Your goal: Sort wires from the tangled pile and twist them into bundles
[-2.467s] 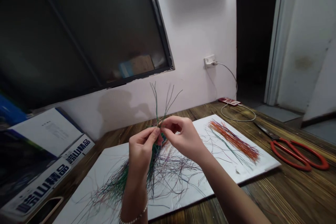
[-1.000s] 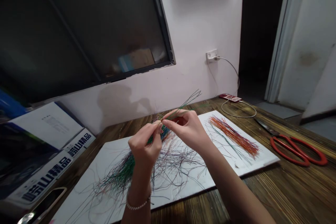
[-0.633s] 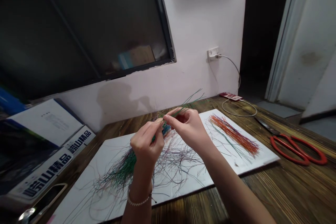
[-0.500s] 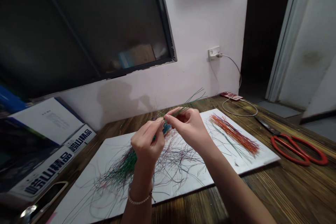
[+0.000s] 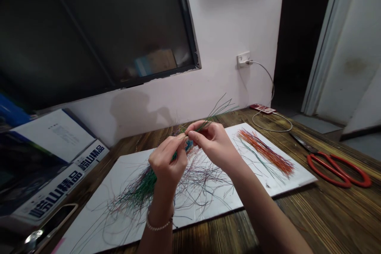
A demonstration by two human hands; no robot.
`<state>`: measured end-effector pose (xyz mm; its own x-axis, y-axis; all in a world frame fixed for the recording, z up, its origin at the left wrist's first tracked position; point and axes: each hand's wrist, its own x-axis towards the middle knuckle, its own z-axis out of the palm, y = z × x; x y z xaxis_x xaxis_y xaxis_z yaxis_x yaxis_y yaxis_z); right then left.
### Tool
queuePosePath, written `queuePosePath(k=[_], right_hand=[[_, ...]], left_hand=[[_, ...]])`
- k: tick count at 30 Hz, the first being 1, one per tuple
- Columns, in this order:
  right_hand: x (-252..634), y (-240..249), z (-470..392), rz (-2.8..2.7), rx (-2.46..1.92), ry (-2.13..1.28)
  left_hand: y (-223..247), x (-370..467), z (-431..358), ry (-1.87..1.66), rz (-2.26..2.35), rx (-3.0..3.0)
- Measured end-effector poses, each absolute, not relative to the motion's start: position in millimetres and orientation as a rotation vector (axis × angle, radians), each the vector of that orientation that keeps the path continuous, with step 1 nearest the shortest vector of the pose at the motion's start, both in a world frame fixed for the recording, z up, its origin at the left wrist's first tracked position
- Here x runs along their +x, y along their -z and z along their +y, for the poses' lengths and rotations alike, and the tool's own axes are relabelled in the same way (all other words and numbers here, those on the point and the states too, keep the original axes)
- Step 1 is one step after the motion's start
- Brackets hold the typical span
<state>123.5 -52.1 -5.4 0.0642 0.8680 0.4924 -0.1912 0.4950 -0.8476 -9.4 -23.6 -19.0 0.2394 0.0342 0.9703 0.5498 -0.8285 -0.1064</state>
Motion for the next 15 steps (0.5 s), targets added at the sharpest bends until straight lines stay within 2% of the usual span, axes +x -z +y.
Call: queuePosePath(k=[15], right_hand=[[118.6,7.1,-50.1,-1.246,-0.606,-0.917]], left_hand=[[17.6,-11.0,-28.0,1.679,-0.645,-2.166]])
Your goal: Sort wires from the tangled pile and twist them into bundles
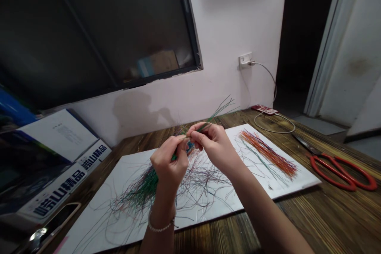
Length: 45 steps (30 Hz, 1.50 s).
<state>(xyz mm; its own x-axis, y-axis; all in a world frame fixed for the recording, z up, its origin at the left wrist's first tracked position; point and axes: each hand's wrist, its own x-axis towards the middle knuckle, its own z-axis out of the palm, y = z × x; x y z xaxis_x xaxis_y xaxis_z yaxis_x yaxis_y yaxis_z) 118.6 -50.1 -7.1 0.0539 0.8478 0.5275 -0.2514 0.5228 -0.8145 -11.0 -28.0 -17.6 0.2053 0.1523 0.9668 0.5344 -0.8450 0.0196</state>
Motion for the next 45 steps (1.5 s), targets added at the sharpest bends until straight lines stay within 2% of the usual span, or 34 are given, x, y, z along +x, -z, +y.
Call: queuePosePath(k=[7,19,33,39,45], right_hand=[[120.1,8.1,-52.7,-1.259,-0.598,-0.969],[116.2,7.2,-53.8,-1.26,-0.609,-0.798],[115.8,11.5,-45.1,-1.193,-0.531,-1.119],[119.5,10.6,-47.1,-1.18,-0.487,-1.206],[121.4,10.7,-46.2,-1.228,-0.49,-1.172]], left_hand=[[16.1,-13.4,-25.5,1.704,-0.558,-2.152],[14.1,-13.4,-30.3,1.744,-0.639,-2.213],[17.5,-7.8,-28.4,1.695,-0.708,-2.241],[12.6,-4.9,-36.8,1.843,-0.721,-2.33],[10.8,-8.2,-39.2,2.1,-0.974,-2.655]])
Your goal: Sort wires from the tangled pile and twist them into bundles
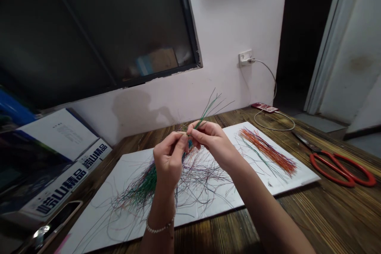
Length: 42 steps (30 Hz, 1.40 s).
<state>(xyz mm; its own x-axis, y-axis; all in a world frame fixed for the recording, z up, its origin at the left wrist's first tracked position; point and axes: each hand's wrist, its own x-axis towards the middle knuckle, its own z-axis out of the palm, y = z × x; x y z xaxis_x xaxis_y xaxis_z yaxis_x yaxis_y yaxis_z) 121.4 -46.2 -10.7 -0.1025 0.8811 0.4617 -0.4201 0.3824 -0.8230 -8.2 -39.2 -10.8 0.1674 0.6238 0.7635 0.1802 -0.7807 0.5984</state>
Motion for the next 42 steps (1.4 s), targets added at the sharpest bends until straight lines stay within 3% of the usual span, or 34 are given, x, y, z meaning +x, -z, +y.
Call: queuePosePath(k=[13,28,42], right_hand=[[130.0,13.5,-40.3,-1.38,-0.402,-1.19],[133.4,4.0,-53.2,-1.392,-0.571,-1.058],[134.6,7.4,-48.1,-1.326,-0.608,-1.022]], left_hand=[[4.6,-5.7,-36.4,-1.073,0.579,1.349],[5.5,-8.7,-46.1,-1.776,0.763,2.36],[7.7,-7.1,-45.2,-1.709,0.84,2.322]])
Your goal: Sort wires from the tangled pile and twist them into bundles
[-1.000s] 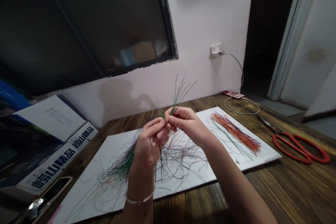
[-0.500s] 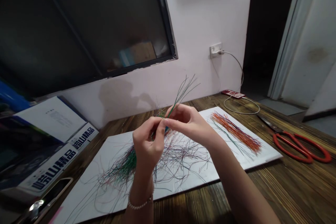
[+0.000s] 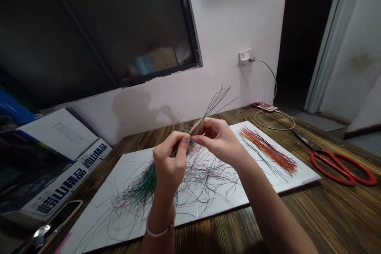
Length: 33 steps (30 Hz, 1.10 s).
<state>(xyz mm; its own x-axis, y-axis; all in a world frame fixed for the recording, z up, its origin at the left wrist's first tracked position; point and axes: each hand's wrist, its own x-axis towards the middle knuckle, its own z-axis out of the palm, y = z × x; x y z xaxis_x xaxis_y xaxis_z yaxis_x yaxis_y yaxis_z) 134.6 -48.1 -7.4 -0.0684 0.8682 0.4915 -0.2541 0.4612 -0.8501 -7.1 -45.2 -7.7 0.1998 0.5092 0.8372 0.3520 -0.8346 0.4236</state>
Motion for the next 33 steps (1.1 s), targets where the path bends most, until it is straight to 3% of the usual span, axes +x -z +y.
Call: queuePosePath(k=[12,23,33], right_hand=[[130.3,11.3,-51.5,-1.474,-0.717,-0.664],[128.4,7.6,-54.8,-1.675,-0.75,-0.212],[131.0,13.2,-44.3,-1.561,-0.808,-0.528]], left_hand=[[4.3,-10.8,-46.2,-1.452,0.883,1.975],[2.8,-17.1,-37.7,-1.188,0.637,1.576],[6.1,-7.7,-42.4,-1.403,0.965,1.937]])
